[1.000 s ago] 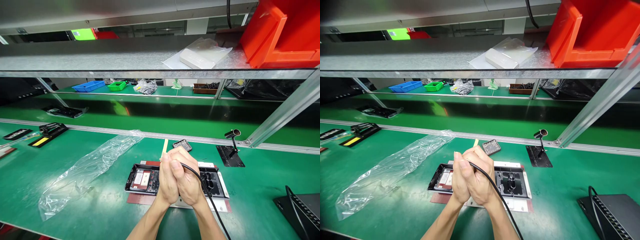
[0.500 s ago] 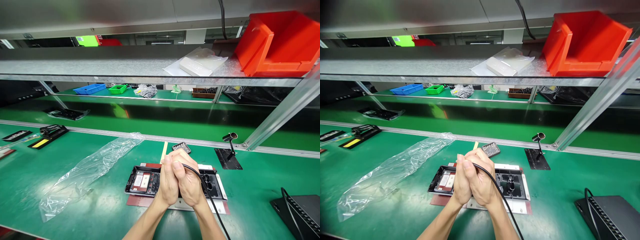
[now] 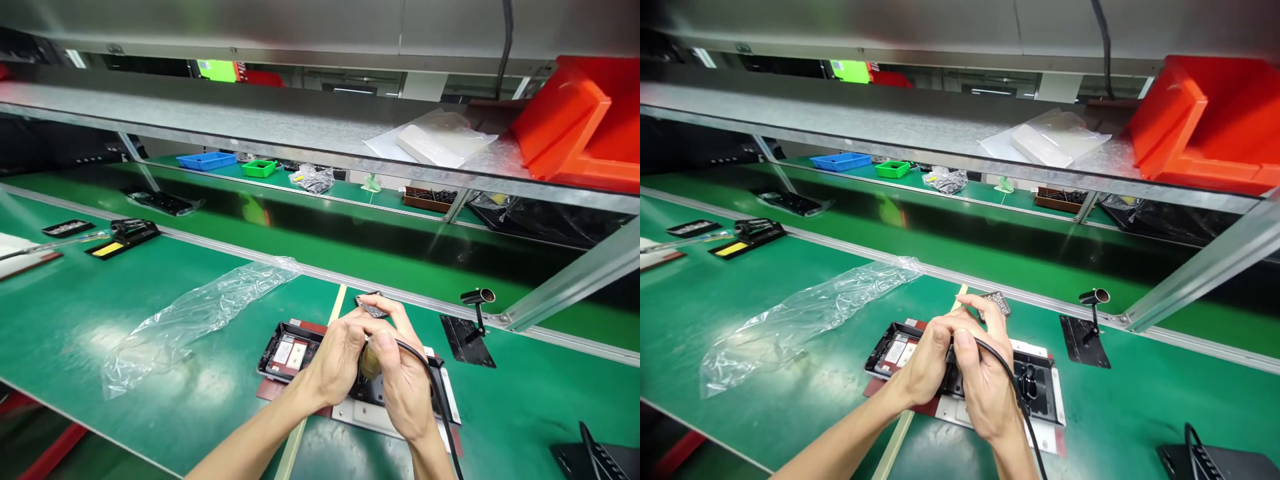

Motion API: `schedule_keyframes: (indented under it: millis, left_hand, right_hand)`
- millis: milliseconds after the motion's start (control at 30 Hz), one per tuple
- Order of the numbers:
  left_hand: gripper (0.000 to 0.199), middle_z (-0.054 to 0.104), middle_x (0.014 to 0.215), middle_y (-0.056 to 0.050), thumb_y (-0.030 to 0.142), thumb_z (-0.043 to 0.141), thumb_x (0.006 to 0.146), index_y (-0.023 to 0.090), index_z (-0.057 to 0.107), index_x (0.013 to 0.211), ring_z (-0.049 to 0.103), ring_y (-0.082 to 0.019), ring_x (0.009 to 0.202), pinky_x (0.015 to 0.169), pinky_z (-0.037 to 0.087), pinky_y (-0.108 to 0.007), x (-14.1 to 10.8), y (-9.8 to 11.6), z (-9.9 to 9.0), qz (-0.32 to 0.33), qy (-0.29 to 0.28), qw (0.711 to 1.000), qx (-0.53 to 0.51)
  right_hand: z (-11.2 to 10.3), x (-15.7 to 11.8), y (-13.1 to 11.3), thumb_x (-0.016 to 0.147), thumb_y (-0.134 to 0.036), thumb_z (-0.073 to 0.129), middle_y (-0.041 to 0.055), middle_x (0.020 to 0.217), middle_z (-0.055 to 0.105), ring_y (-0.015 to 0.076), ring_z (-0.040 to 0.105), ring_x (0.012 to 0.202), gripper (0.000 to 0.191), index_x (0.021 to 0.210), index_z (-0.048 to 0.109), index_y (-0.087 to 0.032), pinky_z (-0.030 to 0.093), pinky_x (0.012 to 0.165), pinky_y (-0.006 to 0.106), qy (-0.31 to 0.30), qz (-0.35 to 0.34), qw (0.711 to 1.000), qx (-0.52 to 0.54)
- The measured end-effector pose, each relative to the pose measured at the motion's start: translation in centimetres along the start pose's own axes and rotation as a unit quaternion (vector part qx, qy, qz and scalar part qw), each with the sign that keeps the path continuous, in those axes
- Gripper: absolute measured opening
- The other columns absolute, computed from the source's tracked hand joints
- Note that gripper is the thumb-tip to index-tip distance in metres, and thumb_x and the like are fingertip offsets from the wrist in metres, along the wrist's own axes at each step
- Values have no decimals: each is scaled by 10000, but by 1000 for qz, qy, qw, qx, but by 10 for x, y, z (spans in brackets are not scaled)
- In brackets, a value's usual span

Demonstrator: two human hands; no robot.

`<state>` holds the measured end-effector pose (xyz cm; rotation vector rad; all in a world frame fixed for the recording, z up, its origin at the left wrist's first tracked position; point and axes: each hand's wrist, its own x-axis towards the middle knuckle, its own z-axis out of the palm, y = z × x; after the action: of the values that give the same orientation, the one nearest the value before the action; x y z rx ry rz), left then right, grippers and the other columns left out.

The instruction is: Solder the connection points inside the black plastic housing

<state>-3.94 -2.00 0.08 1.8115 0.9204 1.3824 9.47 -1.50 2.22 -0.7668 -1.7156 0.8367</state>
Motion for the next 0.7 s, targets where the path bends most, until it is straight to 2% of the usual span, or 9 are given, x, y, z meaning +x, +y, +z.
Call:
schedule_keyframes:
  millis: [100, 200, 267, 367, 433, 533, 600, 700]
  left_hand:
    - [827, 673, 1037, -115, 698, 103, 1034, 146, 717, 1077, 589, -256, 989, 928, 448, -388, -3, -7, -9, 1, -5, 1000, 14]
    - [852, 658, 1091, -138, 727, 94, 1017, 121, 687, 1102, 582, -262, 1007, 927, 454, -393, -5, -7, -9, 1, 1, 1000, -3]
    - [881, 658, 991, -136, 745, 71, 1003, 106, 677, 994, 590, -249, 928, 862, 474, -375, -3, -1, -7, -8, -24, 999, -28]
    - [888, 586, 738, -77, 761, 18, 986, 130, 609, 782, 551, -195, 720, 724, 468, -335, 7, 14, -6, -35, -91, 993, -69]
    - [870, 554, 686, -56, 773, 15, 978, 148, 560, 717, 535, -174, 674, 682, 450, -316, 15, 24, -7, -48, -110, 989, -85]
    - [816, 497, 611, -20, 782, 74, 986, 163, 504, 673, 499, -142, 598, 592, 387, -287, 25, 33, -6, -68, -105, 988, -93]
    - [764, 488, 598, -3, 742, 130, 1020, 165, 507, 688, 509, -133, 592, 573, 376, -271, 29, 36, -2, -74, -86, 987, -117]
    - [660, 609, 735, -17, 608, 205, 1083, 159, 568, 762, 634, -144, 765, 705, 481, -240, 32, 33, 8, -69, -47, 983, -165]
  right_hand:
    - [0, 0, -1, 1058, -394, 435, 15, 1339, 590, 211, 560, 1269, 351, 1100, 779, -345, 449, 1056, 368, 10, 7, 1000, 0]
    - [1, 0, 0, 1056, -423, 416, 23, 1352, 585, 234, 572, 1248, 378, 1079, 782, -333, 452, 1041, 411, 12, 8, 999, -33]
    - [1, 0, 1, 1053, -449, 404, 27, 1365, 584, 257, 558, 1272, 394, 1099, 780, -339, 445, 1051, 448, 17, 5, 998, -62]
    - [0, 0, 3, 1047, -480, 403, 33, 1408, 569, 275, 569, 1272, 411, 1127, 779, -335, 476, 1041, 472, 28, 10, 996, -80]
    - [-2, 0, 4, 1044, -500, 404, 45, 1411, 577, 279, 598, 1245, 422, 1170, 769, -328, 511, 1015, 472, 33, 21, 996, -80]
    - [-5, 0, 4, 1044, -509, 411, 48, 1405, 594, 254, 641, 1190, 423, 1218, 751, -327, 552, 956, 421, 46, 34, 996, -70]
    - [-6, 1, 2, 1048, -492, 420, 37, 1423, 581, 225, 643, 1183, 416, 1154, 779, -309, 560, 916, 357, 65, 38, 995, -62]
    - [-5, 4, -1, 1056, -469, 413, 33, 1419, 589, 209, 629, 1197, 433, 1066, 802, -280, 542, 927, 331, 86, 30, 994, -66]
